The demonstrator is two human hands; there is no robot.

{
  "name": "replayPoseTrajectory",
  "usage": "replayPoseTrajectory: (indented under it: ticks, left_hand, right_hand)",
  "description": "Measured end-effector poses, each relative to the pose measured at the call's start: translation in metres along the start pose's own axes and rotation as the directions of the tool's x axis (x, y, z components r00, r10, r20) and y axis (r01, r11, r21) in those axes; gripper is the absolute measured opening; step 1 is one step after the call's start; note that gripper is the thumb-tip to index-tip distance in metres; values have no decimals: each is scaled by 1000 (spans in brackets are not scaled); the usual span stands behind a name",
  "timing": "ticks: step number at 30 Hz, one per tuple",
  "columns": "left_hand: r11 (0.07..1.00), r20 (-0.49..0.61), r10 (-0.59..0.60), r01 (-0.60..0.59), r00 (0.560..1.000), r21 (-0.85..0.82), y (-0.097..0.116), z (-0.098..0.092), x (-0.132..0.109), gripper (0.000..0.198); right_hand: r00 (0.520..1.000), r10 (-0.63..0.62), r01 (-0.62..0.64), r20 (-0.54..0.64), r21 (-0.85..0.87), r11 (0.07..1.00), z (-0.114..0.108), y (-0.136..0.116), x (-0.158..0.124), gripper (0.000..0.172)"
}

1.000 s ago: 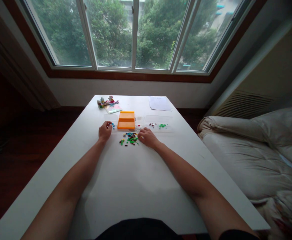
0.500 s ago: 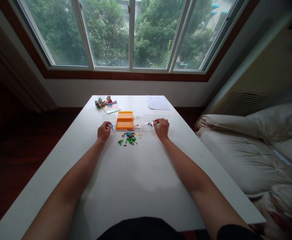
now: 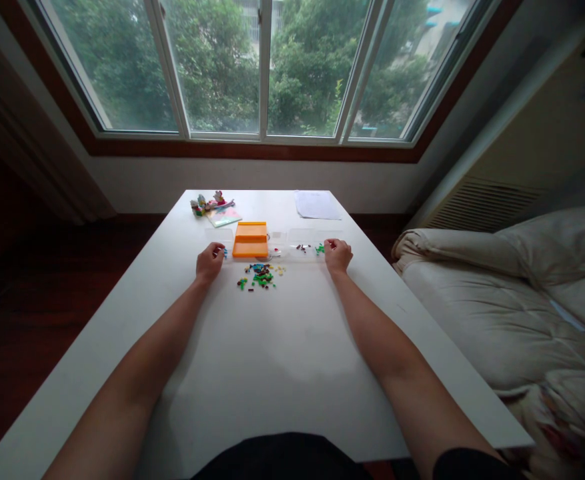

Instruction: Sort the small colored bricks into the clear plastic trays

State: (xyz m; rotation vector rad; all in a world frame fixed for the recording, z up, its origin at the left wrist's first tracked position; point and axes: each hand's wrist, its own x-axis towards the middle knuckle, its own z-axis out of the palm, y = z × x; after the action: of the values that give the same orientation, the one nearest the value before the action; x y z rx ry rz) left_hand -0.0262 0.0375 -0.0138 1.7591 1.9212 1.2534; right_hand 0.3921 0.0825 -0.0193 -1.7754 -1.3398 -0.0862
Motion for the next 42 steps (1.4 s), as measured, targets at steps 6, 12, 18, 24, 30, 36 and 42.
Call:
replayPoseTrajectory:
  ticks: [6, 12, 18, 24, 30, 36, 42]
  left_hand:
    - [1000, 2, 9, -9, 1000, -4, -2, 0, 1, 22]
    - [1000, 11, 13, -13, 1000, 6, 0, 0, 1, 22]
    - [999, 55, 21, -22, 998, 25, 2, 0, 0, 23]
    - [998, 76, 55, -58, 996, 28, -1, 1, 0, 24]
    - [995, 87, 75, -80, 993, 56, 1, 4, -1, 23]
    - [995, 99, 71, -78, 993, 68, 2, 3, -1, 24]
    - [995, 101, 76, -82, 992, 53, 2, 3, -1, 24]
  right_hand:
    - [999, -38, 37, 8, 30, 999, -2, -7, -3, 24]
    - [943, -307, 297, 125, 93, 950, -5, -35, -23, 24]
    - [710, -637, 557, 301, 312, 769, -8, -71, -58, 21]
    - [437, -795, 718, 421, 370, 590, -1, -93, -84, 25]
    - [442, -793, 740, 420, 329, 587, 4, -94, -87, 24]
    - [445, -793, 733, 416, 341, 589, 5, -94, -89, 17]
    - [462, -786, 715, 411, 352, 604, 8, -92, -89, 15]
